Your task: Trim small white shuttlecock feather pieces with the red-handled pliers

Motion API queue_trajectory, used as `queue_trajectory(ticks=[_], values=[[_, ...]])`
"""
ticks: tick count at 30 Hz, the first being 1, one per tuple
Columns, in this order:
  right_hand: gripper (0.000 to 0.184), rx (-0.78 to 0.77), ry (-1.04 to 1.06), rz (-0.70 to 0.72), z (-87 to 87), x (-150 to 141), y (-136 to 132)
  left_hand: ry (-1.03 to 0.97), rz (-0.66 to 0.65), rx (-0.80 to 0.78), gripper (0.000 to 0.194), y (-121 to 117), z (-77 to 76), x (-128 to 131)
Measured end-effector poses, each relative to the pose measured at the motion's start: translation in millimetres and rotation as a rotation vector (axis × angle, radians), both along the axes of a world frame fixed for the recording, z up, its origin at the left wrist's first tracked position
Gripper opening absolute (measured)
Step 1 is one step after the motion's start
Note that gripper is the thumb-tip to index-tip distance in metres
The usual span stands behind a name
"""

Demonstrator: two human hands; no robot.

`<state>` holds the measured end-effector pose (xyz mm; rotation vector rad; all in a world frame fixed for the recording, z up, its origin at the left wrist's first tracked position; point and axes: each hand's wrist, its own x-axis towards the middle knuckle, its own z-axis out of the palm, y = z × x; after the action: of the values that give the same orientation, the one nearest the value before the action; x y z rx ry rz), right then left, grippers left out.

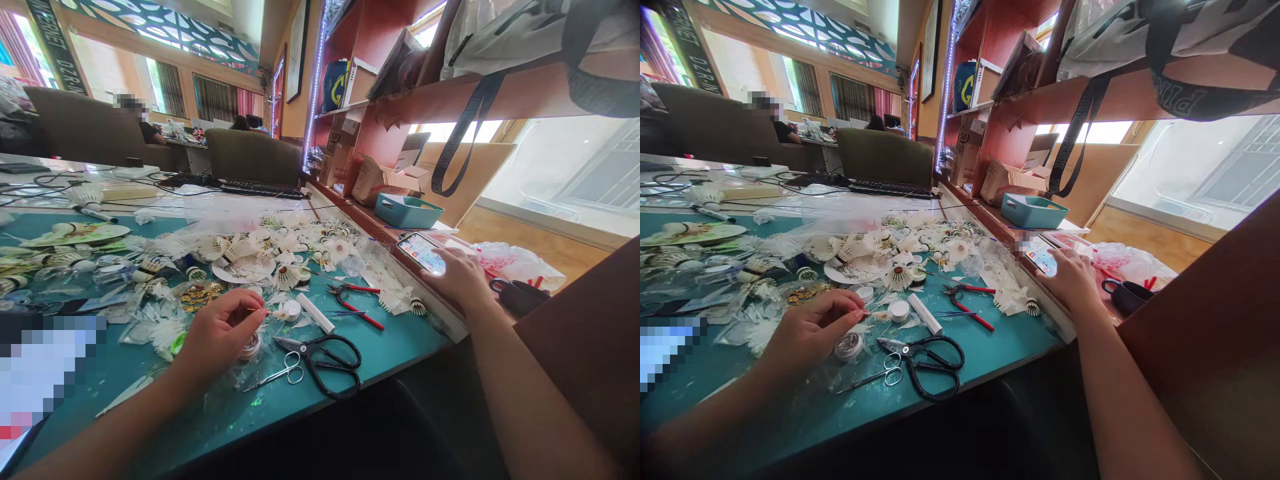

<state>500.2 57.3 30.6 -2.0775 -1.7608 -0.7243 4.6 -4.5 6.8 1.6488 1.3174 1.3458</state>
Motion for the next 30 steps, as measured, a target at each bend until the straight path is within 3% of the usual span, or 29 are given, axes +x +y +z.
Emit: queue_trajectory(ticks=[6,12,30], values=[[0.077,-0.003,0.003,-0.012,-0.7,0.2,0.2,0.019,-0.026,0.003,0.026,4.3,-2.4,-3.5],[0.068,-0.009,0.006,-0.020,-0.7,-0.1,-0.4,0.026,-0.033,0.006,0.026,4.5,-1.9,-3.7],[0.077,-0.013,0.010,-0.043,-1.6,0.5,1.1,-0.019,-0.014,0.001,0.025,1.6,-2.6,-0.4]])
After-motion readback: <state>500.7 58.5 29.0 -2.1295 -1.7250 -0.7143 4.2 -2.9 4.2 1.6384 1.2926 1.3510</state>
